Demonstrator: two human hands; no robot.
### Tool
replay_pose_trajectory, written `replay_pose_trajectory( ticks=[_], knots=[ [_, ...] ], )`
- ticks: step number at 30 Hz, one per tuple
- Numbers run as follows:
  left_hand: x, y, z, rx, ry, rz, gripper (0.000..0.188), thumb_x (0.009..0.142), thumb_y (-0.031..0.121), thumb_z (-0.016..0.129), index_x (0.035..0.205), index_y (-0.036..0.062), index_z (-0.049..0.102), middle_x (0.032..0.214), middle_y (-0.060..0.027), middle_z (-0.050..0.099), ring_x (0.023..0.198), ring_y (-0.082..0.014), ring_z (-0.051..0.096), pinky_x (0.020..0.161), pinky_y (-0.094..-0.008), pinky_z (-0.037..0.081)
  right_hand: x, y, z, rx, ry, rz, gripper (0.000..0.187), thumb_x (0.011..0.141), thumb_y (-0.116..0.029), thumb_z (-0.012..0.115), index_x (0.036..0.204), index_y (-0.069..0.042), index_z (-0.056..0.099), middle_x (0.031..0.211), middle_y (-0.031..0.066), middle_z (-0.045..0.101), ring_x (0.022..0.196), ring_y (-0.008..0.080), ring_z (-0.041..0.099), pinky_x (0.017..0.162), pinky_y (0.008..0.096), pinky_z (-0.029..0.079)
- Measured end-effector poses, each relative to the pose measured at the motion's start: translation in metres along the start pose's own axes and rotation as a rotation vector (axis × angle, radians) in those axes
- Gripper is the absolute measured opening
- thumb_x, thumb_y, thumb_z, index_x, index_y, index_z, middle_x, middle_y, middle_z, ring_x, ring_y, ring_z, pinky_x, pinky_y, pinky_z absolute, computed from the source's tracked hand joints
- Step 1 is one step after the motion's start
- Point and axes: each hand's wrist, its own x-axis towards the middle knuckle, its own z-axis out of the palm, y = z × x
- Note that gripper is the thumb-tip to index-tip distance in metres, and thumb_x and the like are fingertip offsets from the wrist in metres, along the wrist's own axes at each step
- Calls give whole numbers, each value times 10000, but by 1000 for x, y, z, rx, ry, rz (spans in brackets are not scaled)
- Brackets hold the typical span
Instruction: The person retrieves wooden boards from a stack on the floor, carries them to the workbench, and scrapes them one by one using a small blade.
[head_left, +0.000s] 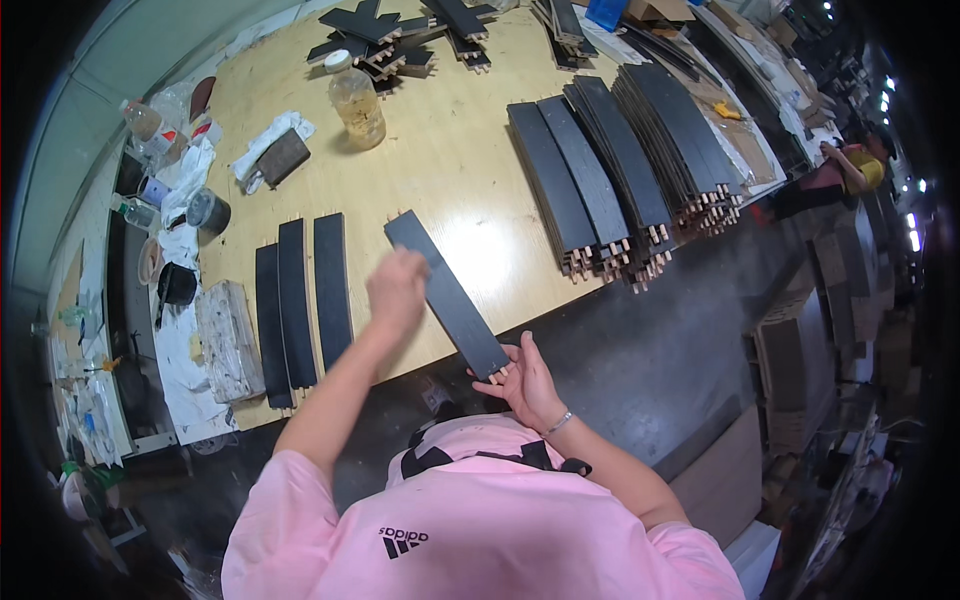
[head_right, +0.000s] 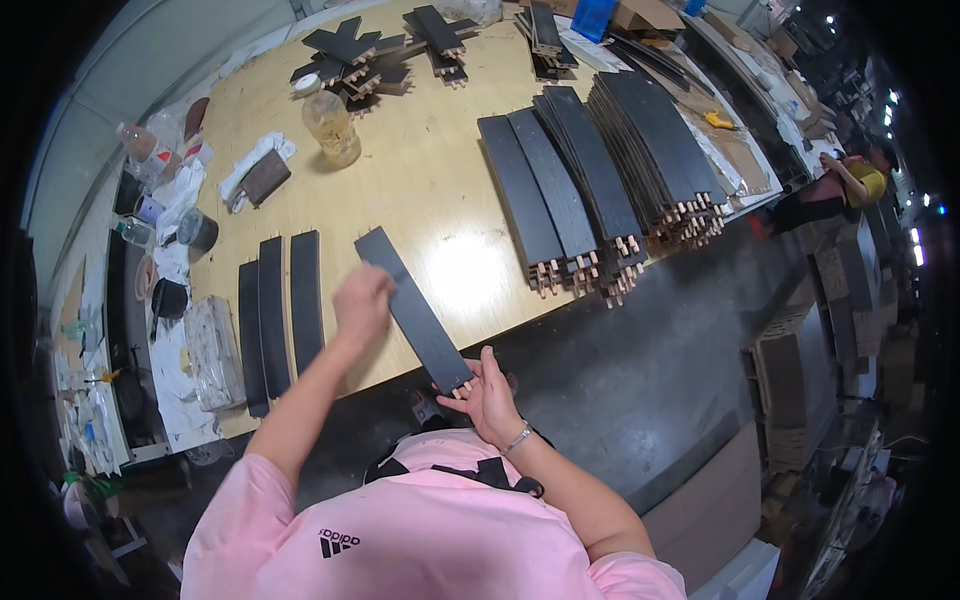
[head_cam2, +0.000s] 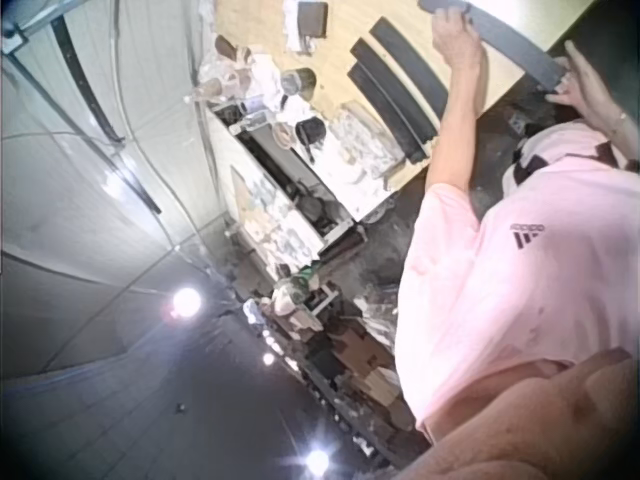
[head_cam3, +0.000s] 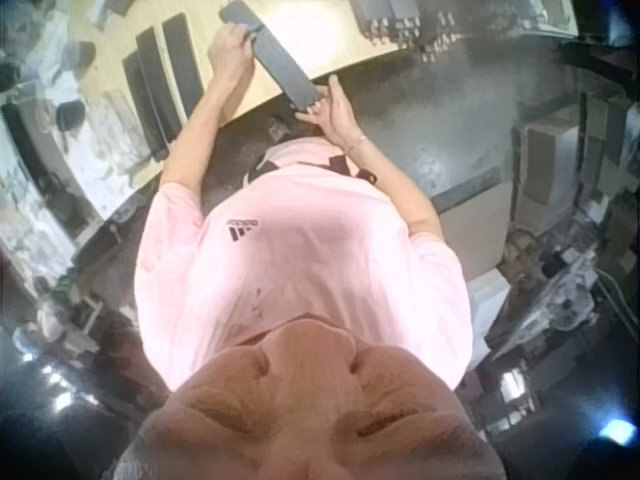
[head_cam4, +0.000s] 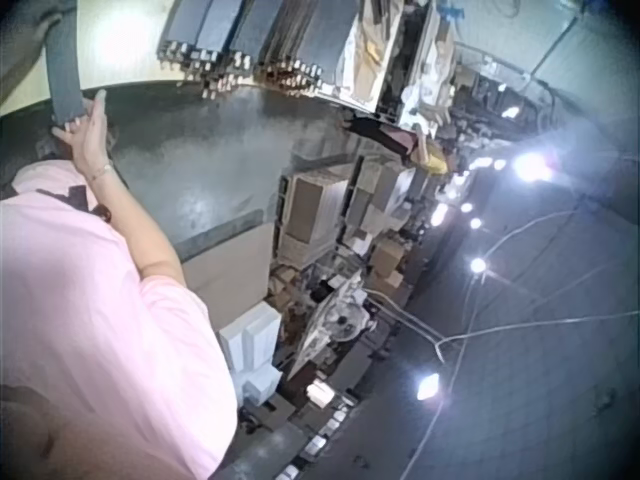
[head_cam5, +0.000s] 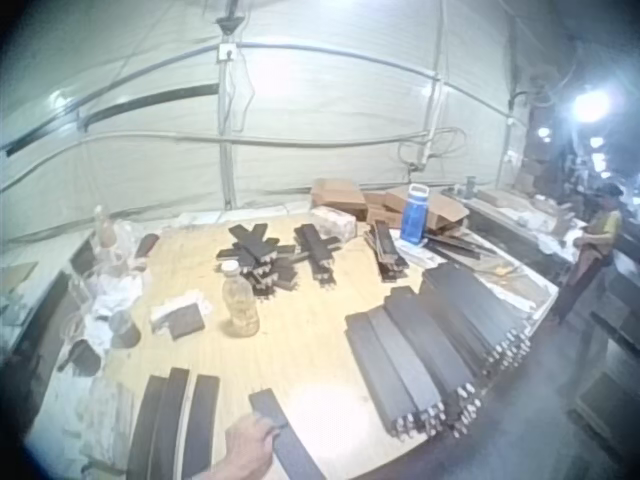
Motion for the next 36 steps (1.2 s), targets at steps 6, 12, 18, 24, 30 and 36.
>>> replay_pose_trajectory(
  ticks=[6, 12, 18, 24, 30, 36],
  knots=[
    [-32, 28, 3, -12, -72, 130, 76, 679, 30, 602, 735, 69, 571, 743, -106, 528, 721, -307, 575, 584, -417, 473, 8, -3, -3, 139, -24, 32, 810, 964, -677, 263, 1210, 57, 502, 1165, 171, 632, 1094, 284, 629, 980, 477, 480],
    [-81, 84, -7, -292, -241, 225, 80, 652, 38, 611, 708, 84, 579, 713, -94, 519, 692, -287, 572, 556, -403, 474, 12, 6, -30, 191, -230, 40, 854, 932, -726, 280, 1238, 43, 492, 1067, 138, 626, 964, 225, 618, 952, 503, 477],
    [-36, 43, -2, -71, -49, 105, 80, 676, 10, 632, 718, 58, 584, 708, -112, 521, 683, -319, 566, 567, -436, 457, 1, 1, -17, 217, 40, 51, 863, 923, -726, 311, 1225, 57, 511, 1019, 168, 648, 923, 254, 632, 967, 492, 474],
    [-101, 96, -15, -371, -364, 221, 83, 701, 72, 695, 766, 94, 648, 731, -75, 552, 702, -271, 590, 581, -394, 478, 7, 5, -32, 216, 101, -4, 838, 933, -705, 339, 1279, 48, 465, 1053, 161, 610, 948, 255, 614, 916, 440, 493],
    [-18, 43, -9, -123, -143, -59, 57, 740, 115, 688, 734, 87, 639, 758, -81, 590, 736, -291, 608, 624, -396, 493, 11, 5, -28, 85, -43, -35, 299, 998, -221, 524, 1104, 51, 585, 891, 100, 648, 810, 206, 661, 810, 355, 572],
    [-7, 15, 8, -97, -242, 52, 97, 757, 158, 711, 787, 89, 650, 783, -85, 596, 793, -292, 611, 680, -408, 486, 6, 7, -12, -92, 28, 18, 187, 966, -33, 523, 1105, 81, 577, 998, 146, 666, 928, 232, 687, 821, 291, 585]
  ],
)
